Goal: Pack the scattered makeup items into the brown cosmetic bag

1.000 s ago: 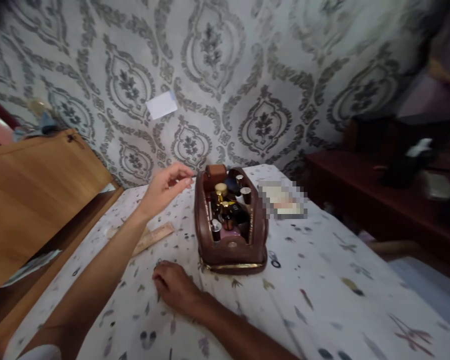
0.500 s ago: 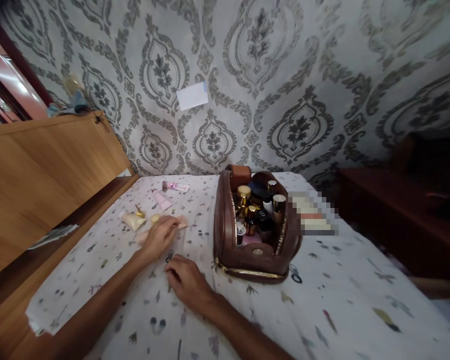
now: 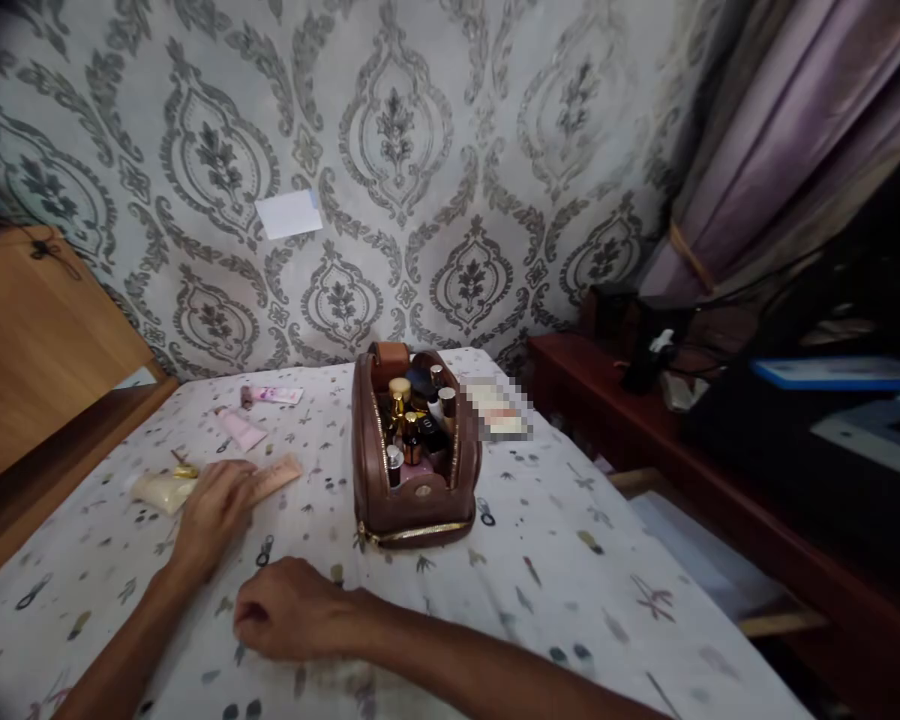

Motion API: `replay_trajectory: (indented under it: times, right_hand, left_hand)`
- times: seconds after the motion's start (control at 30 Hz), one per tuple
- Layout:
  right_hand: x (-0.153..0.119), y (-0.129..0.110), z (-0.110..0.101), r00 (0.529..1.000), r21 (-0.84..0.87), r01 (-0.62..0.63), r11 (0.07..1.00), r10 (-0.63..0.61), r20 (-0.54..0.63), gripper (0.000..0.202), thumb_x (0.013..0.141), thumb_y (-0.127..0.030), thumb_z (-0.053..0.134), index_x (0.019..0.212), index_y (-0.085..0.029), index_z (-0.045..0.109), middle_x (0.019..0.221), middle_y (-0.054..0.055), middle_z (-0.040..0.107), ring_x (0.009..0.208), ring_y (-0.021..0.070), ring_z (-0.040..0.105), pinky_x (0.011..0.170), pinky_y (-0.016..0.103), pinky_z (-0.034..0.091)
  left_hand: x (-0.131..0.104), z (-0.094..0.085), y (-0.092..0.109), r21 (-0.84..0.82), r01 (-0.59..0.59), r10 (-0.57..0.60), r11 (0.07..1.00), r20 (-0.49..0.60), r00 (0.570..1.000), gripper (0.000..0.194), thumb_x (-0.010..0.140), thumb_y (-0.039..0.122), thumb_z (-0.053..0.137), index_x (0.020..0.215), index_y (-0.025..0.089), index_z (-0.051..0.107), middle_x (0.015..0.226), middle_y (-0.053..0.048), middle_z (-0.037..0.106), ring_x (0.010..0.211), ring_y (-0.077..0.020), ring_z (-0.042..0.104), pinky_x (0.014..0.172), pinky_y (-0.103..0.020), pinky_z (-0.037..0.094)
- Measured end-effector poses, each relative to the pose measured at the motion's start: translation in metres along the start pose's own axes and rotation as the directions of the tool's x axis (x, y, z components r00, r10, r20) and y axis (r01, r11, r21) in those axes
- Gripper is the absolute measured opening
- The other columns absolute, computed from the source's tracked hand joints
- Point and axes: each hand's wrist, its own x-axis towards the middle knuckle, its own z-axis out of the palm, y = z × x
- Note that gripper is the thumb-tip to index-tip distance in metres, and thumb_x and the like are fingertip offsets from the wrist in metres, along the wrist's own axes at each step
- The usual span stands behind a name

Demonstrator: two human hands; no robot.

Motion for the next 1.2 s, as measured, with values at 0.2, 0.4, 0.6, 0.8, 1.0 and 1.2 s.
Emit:
replay_trajectory:
  times: [0.2,0.4,0.6,0.8,1.0,1.2]
  right_hand:
    - [0.024,-0.009,0.006,0.999,-0.027,0.042,0.999,-0.043,-0.014,0.019,0.085,-0.019,0.055,0.093,-0.015,0.072,0.096,0.006,0.077,0.087,0.0172,0.068,0.078,0.021,0.046]
    - [0.031,0.006,0.035,0.995,0.076,0.041,0.996,-0.034,-0.093,0.022,0.085,-0.017,0.058,0.1,-0.016,0.073,0.1,0.005,0.077,0.088,0.0165,0.07,0.079,0.02,0.046]
    - [0.032,0.015,0.039,0.992,0.256,-0.016,0.967,0.047,-0.116,0.027,0.083,-0.015,0.057,0.103,-0.016,0.075,0.096,0.004,0.078,0.08,0.0136,0.069,0.072,0.017,0.047]
    - [0.031,0.013,0.033,0.981,0.328,-0.002,0.945,0.066,-0.183,0.025,0.079,-0.012,0.058,0.095,-0.014,0.077,0.087,0.006,0.077,0.075,0.0144,0.067,0.071,0.019,0.047]
    - [0.031,0.01,0.03,0.976,0.393,0.054,0.918,0.035,-0.215,0.02,0.079,-0.014,0.056,0.086,-0.014,0.075,0.072,0.002,0.069,0.063,0.0115,0.056,0.064,0.021,0.043]
    - [0.033,0.008,0.03,0.971,0.585,-0.03,0.81,0.164,-0.176,0.015,0.081,-0.017,0.056,0.082,-0.015,0.071,0.06,-0.003,0.057,0.055,0.0092,0.052,0.057,0.02,0.04]
  left_hand:
    - [0.007,-0.009,-0.042,0.177,0.127,-0.113,0.976,-0.09,0.99,0.041,0.092,0.044,0.039,0.108,0.016,0.065,0.108,-0.015,0.062,0.106,-0.034,0.055,0.095,-0.051,0.044]
    - [-0.001,-0.001,-0.069,-0.029,0.343,-0.338,0.939,0.106,0.935,0.044,0.084,0.053,0.048,0.108,0.021,0.066,0.105,-0.009,0.07,0.096,-0.0293,0.064,0.087,-0.043,0.052]
    - [-0.005,0.011,-0.088,-0.107,0.451,-0.435,0.886,0.146,0.889,0.053,0.077,0.057,0.056,0.115,0.022,0.065,0.101,-0.006,0.072,0.086,-0.0268,0.068,0.078,-0.039,0.055]
    - [-0.002,0.011,-0.083,-0.099,0.397,-0.387,0.912,0.106,0.916,0.042,0.08,0.047,0.053,0.11,0.02,0.066,0.106,-0.008,0.072,0.093,-0.027,0.067,0.088,-0.041,0.052]
    - [-0.003,0.006,-0.069,-0.052,0.402,-0.397,0.914,0.084,0.914,0.029,0.09,0.042,0.046,0.096,0.02,0.063,0.09,-0.006,0.069,0.083,-0.0244,0.064,0.08,-0.038,0.051]
    - [-0.005,0.001,-0.06,-0.042,0.391,-0.39,0.919,0.026,0.92,0.029,0.096,0.042,0.042,0.1,0.019,0.058,0.091,-0.006,0.067,0.084,-0.0226,0.063,0.079,-0.036,0.05]
